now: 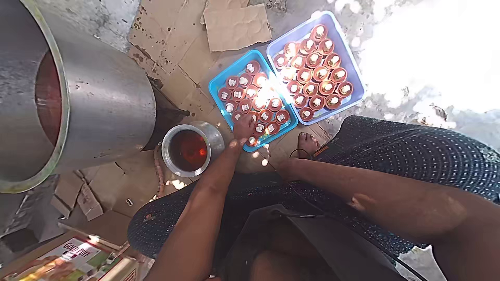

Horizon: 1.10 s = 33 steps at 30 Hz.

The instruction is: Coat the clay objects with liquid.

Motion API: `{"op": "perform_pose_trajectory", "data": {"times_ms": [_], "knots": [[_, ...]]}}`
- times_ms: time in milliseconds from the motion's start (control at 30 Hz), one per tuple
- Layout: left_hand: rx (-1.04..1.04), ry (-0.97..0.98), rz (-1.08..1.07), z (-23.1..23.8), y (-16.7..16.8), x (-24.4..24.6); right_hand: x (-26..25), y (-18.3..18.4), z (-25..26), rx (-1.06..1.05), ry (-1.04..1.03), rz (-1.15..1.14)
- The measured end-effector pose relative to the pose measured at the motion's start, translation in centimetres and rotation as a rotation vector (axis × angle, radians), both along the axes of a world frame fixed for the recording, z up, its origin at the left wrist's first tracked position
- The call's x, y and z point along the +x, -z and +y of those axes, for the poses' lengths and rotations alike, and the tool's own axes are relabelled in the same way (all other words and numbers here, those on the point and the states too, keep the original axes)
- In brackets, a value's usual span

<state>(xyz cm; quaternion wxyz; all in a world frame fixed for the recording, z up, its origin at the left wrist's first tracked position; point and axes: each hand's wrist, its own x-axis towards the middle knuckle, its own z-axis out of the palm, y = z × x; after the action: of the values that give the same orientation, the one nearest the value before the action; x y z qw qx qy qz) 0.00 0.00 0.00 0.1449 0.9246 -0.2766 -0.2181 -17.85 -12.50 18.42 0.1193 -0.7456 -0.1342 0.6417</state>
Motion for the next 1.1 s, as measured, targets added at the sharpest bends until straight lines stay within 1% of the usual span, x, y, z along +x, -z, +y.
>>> {"op": "perform_pose_trajectory", "data": {"times_ms": [67,133,167,233,267,367,433,467,500,567,633,667,767,800,867,900,967,1000,1100], "knots": [[0.053,0.07,0.068,-1.0,0.3,-1.4,0.2,-0.4,0.5,-0.049,-0.013,-0.001],[0.105,0.109,0.097,-1.8,1.1,-2.5,0.1,-0.6,0.2,-0.031,-0.008,-0.012],[0.128,0.109,0.103,-2.1,1.2,-2.9,0.0,-1.1,-0.2,-0.006,0.0,-0.023],[0.183,0.083,0.119,-2.7,1.0,-3.4,0.1,-3.3,-0.4,-0.002,-0.008,-0.015],[0.218,0.066,0.115,-3.0,0.8,-3.7,-0.1,-3.6,-0.4,-0.001,-0.005,-0.015],[0.217,0.039,0.096,-3.3,-0.1,-4.3,-0.9,0.1,-0.7,0.088,-0.046,-0.092],[0.194,0.02,0.061,-3.7,-1.9,-4.0,-0.4,-0.5,-1.0,0.066,0.033,-0.091],[0.163,-0.005,0.042,-3.8,-3.1,-4.0,-0.5,0.0,-1.0,0.062,0.116,-0.143],[0.128,-0.038,0.032,-3.6,-4.3,-4.0,-0.7,1.2,-1.1,0.081,0.227,-0.243],[0.02,-0.111,0.051,-3.1,-7.8,-4.3,-0.5,2.3,-1.4,0.135,0.457,-0.437],[-0.111,-0.189,0.136,-1.7,-11.2,-4.7,0.1,2.0,-1.6,0.165,0.675,-0.54],[-0.198,-0.222,0.18,-0.7,-12.4,-4.7,0.5,1.9,-1.8,0.181,0.756,-0.583],[-0.479,-0.26,0.27,2.9,-15.4,-5.9,0.8,1.6,-2.3,0.277,0.94,-0.681],[-0.536,-0.283,0.318,4.0,-16.7,-6.8,0.5,1.9,-2.2,0.357,0.979,-0.71],[-0.659,-0.308,0.417,5.7,-18.8,-8.9,-0.1,2.5,-1.7,0.575,0.989,-0.722],[-0.716,-0.304,0.464,6.5,-19.3,-10.0,-0.6,2.6,-1.3,0.681,0.979,-0.713],[-0.816,-0.273,0.505,7.8,-18.9,-12.0,-1.6,2.8,-0.5,0.832,0.947,-0.732],[-0.848,-0.269,0.513,8.3,-18.3,-12.8,-2.0,2.6,-0.1,0.859,0.94,-0.751],[-0.926,-0.287,0.502,8.0,-16.8,-14.6,-2.9,1.5,-0.1,0.779,0.933,-0.844]]}}
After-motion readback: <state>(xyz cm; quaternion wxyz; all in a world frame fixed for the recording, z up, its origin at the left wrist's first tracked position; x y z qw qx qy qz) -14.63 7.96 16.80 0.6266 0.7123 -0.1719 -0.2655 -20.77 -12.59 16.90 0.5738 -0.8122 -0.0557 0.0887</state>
